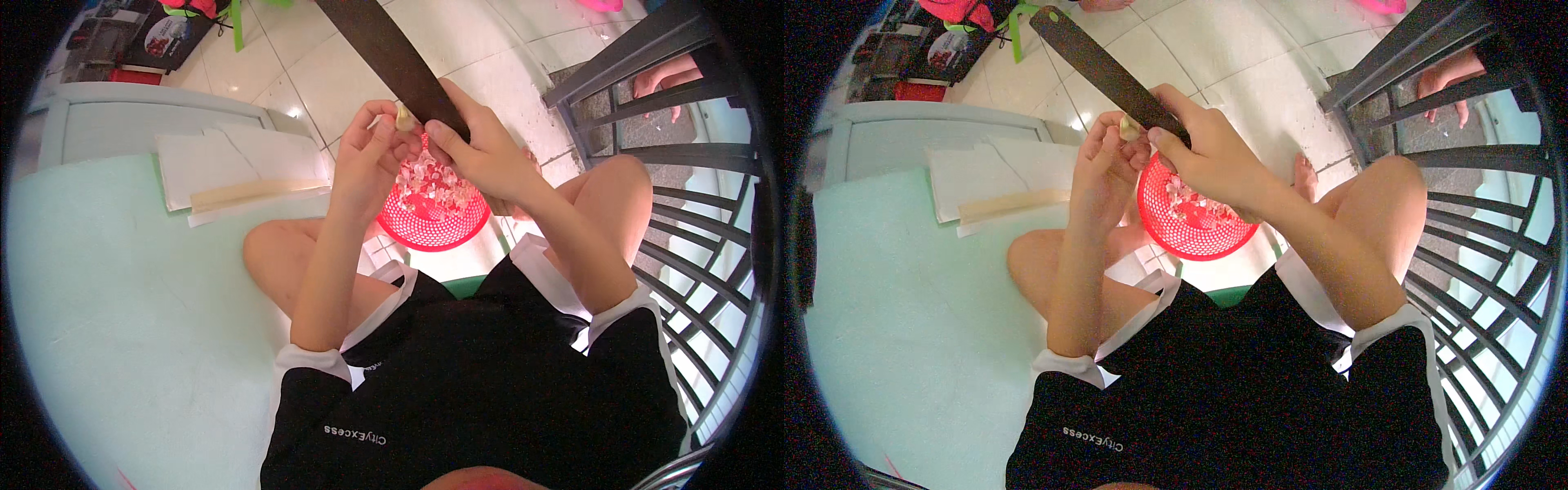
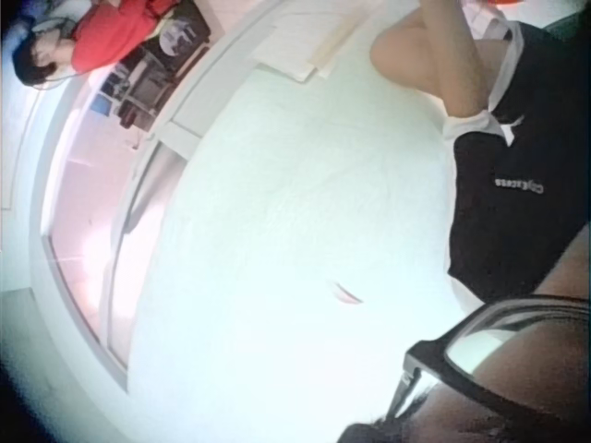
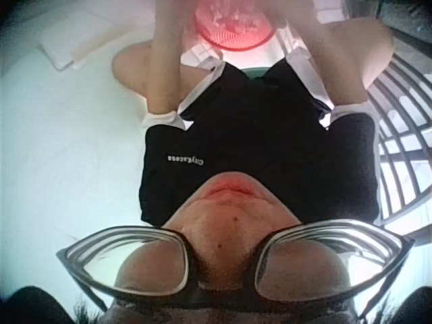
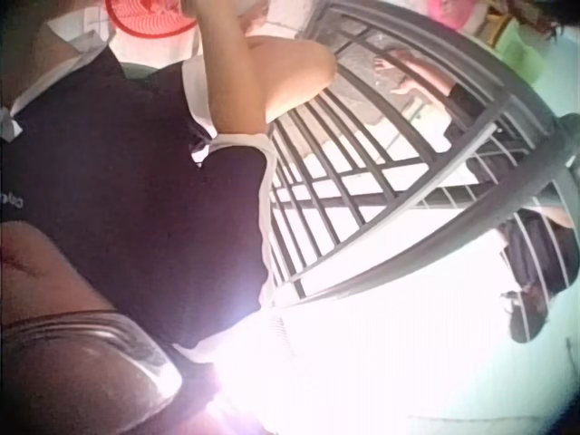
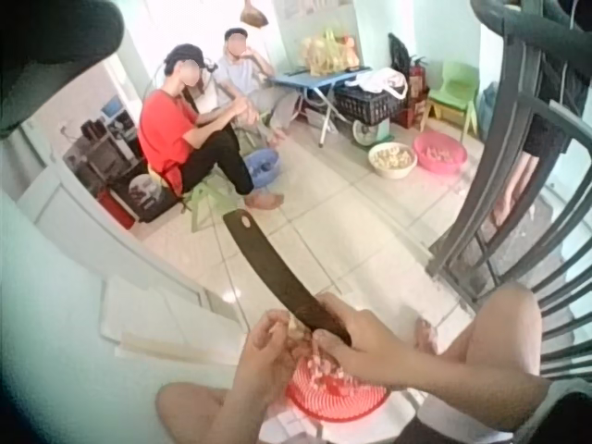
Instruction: The person peels garlic cloves by hand and using a large knife, then places the peeled cloves into a red plastic basket.
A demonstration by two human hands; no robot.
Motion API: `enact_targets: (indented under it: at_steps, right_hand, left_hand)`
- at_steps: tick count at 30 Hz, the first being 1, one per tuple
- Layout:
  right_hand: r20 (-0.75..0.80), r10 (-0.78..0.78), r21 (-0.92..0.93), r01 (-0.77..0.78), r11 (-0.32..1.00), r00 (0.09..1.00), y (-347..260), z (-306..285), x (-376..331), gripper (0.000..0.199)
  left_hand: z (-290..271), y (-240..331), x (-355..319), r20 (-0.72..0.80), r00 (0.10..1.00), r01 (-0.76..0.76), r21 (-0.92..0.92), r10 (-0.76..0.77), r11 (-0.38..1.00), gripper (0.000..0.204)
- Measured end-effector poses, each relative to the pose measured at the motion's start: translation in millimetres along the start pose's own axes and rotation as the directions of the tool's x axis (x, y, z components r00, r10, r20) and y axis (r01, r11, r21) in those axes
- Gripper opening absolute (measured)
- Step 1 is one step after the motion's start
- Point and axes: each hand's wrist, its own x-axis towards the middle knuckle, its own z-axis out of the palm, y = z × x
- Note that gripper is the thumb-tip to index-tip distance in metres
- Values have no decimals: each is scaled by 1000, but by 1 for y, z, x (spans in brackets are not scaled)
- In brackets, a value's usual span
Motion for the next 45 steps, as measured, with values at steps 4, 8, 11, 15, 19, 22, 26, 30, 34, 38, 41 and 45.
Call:
enact_targets:
  at_steps: [4,8,11,15,19,22,26,30,34,38,41,45]
  right_hand:
    - [-28,-88,-107,85,991,996,9,1,2,27]
    - [-5,-24,-141,23,990,1000,2,2,0,27]
    - [24,-97,-151,100,983,995,6,2,1,28]
    - [-7,-155,-142,152,978,988,6,5,2,30]
    - [0,-152,-175,150,973,988,6,4,2,27]
    - [-49,-128,-245,112,963,991,11,2,3,23]
    - [-92,-119,-244,94,965,989,13,0,4,23]
    - [-109,-54,-143,38,989,993,14,0,6,26]
    - [-179,-65,-181,32,983,982,19,-1,7,25]
    - [-175,-49,-155,22,988,983,12,-12,10,27]
    - [-157,53,-88,-67,994,986,13,-12,11,25]
    - [-70,46,-290,-64,955,996,45,-14,15,22]
  left_hand:
    - [0,-1,-1,30,996,-92,282,88,955,17]
    - [4,-3,-2,0,975,-197,450,220,871,24]
    - [5,-2,-3,-4,962,-220,583,274,782,19]
    - [10,-1,-4,-19,950,-241,588,311,772,18]
    - [8,-2,-6,-32,949,-234,597,314,768,19]
    - [7,-1,-7,-15,943,-250,627,332,738,15]
    - [11,3,-8,-28,939,-262,589,343,765,11]
    - [11,4,-8,-34,939,-261,573,341,776,10]
    - [8,3,-4,-79,936,-241,564,342,790,9]
    - [0,9,-3,-122,926,-253,504,357,826,13]
    - [-4,10,-3,-198,905,-249,472,377,846,12]
    - [-16,21,6,-273,866,-252,486,419,837,15]
